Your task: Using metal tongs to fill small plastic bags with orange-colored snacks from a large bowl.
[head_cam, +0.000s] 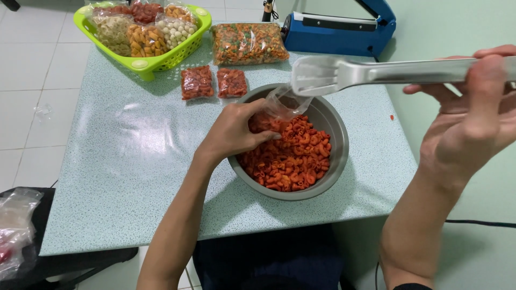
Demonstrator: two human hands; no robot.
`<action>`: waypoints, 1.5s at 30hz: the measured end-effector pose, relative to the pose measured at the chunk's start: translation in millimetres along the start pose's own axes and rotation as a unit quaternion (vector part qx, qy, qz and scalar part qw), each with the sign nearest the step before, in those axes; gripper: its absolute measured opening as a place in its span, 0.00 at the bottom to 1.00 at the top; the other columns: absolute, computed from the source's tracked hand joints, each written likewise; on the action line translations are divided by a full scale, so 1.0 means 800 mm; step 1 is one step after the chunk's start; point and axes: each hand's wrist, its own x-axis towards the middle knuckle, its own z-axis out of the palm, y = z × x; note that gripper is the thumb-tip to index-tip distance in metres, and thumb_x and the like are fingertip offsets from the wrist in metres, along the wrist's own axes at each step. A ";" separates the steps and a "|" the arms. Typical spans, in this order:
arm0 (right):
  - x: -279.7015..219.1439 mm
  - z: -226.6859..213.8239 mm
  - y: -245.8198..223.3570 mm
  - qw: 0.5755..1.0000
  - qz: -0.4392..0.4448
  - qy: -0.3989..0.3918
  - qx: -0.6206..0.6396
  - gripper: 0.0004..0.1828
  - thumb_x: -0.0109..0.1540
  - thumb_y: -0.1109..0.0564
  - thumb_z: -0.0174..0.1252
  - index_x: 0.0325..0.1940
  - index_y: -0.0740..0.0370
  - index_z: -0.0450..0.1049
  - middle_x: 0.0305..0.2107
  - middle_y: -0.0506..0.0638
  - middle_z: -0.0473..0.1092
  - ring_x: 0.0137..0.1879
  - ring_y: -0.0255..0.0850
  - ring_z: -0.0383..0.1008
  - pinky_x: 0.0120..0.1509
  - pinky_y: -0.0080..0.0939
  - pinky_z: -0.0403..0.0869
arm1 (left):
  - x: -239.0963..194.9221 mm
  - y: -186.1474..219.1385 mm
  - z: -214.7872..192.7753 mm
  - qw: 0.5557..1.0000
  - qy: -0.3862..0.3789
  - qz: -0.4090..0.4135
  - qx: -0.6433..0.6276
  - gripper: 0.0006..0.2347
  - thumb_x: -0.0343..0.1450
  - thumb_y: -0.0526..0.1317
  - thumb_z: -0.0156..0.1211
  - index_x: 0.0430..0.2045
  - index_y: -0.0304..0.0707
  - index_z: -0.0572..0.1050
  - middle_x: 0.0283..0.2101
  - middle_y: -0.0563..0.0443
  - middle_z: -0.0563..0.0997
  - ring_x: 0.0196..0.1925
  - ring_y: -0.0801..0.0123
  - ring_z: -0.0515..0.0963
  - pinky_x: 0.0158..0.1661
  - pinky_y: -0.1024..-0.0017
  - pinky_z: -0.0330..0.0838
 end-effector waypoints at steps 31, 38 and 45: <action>-0.071 -0.026 0.123 0.993 0.104 -0.006 0.059 0.10 0.72 0.59 0.56 0.53 0.66 0.66 0.39 0.64 0.73 0.44 0.57 0.80 0.43 0.51 0.86 | 0.004 0.015 -0.005 0.999 0.043 0.015 0.001 0.16 0.66 0.41 0.74 0.45 0.46 0.77 0.49 0.55 0.85 0.46 0.67 0.87 0.45 0.73 0.79; -0.038 -0.034 0.105 0.983 0.137 0.084 0.093 0.09 0.69 0.54 0.59 0.49 0.60 0.70 0.34 0.57 0.72 0.40 0.53 0.79 0.40 0.51 0.86 | 0.001 0.004 0.001 0.999 0.049 -0.003 0.010 0.19 0.64 0.44 0.75 0.47 0.47 0.77 0.45 0.53 0.86 0.42 0.65 0.88 0.41 0.71 0.80; -0.002 -0.031 0.060 0.992 0.066 0.087 0.060 0.16 0.72 0.44 0.60 0.53 0.55 0.69 0.41 0.56 0.72 0.47 0.50 0.79 0.47 0.48 0.87 | -0.001 -0.007 0.006 0.998 0.044 -0.012 0.032 0.19 0.64 0.46 0.75 0.47 0.50 0.76 0.40 0.53 0.87 0.37 0.66 0.87 0.38 0.71 0.79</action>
